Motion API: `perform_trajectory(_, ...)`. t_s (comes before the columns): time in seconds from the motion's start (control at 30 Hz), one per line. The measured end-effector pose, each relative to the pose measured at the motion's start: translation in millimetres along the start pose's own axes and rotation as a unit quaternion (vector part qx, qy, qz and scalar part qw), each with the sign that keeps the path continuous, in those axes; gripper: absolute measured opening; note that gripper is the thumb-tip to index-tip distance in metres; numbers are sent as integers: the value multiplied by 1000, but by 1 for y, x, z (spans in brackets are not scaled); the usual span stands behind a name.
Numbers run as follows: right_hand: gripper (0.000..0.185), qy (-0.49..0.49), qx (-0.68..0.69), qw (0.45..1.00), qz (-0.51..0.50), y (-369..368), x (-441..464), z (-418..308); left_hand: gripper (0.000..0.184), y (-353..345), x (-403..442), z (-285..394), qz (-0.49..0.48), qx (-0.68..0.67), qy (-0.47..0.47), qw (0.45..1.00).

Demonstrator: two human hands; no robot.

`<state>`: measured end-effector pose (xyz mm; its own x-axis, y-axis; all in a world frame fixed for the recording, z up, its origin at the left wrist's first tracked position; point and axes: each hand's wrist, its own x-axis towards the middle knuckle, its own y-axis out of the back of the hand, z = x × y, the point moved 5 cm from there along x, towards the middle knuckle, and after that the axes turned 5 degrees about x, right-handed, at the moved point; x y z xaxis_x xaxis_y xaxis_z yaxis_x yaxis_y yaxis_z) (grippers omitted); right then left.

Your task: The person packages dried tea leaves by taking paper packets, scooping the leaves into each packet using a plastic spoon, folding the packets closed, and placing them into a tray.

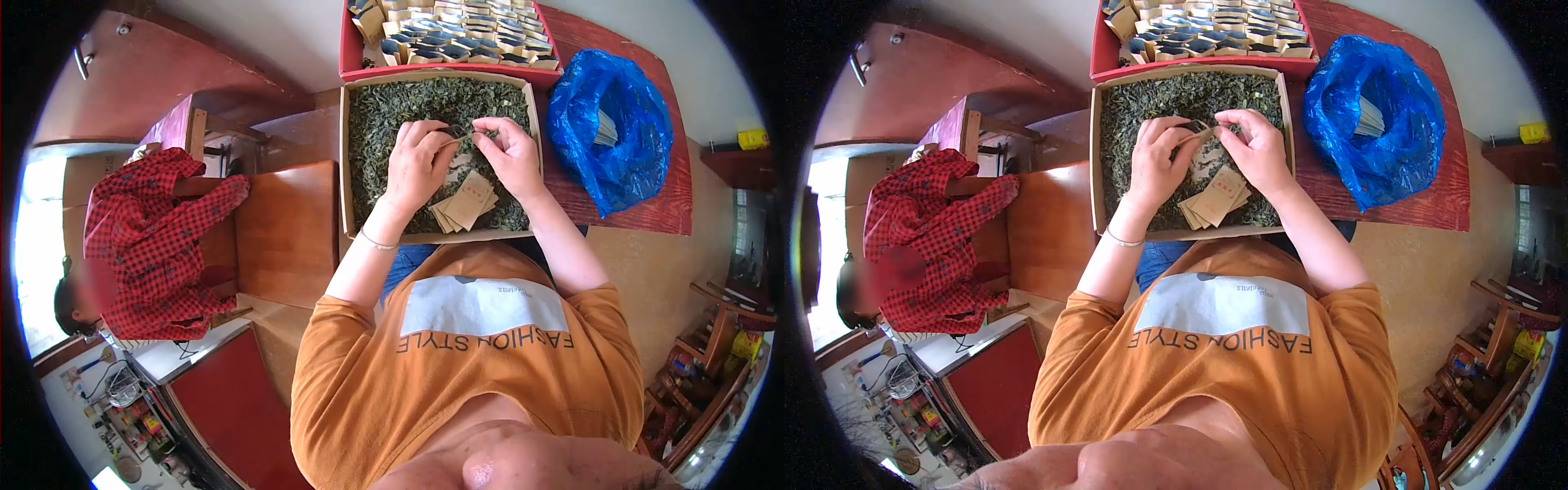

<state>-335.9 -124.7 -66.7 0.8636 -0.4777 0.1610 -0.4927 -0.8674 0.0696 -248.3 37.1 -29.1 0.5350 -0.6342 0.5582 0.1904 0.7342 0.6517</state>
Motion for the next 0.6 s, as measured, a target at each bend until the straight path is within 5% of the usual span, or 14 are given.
perform_trajectory(0.23,18,26,46,998,16,4,0,-5,15,16,5,15,20,-17,-6,1000)
perform_trajectory(0.3,31,-87,81,992,-29,10,-2,-3,12,35,11,17,27,-7,-9,1000)
perform_trajectory(0.33,45,-83,80,993,-34,11,-4,-4,10,49,15,15,33,8,22,999)
perform_trajectory(0.6,59,35,-39,994,-94,29,-43,-26,12,141,70,-61,218,26,112,969)
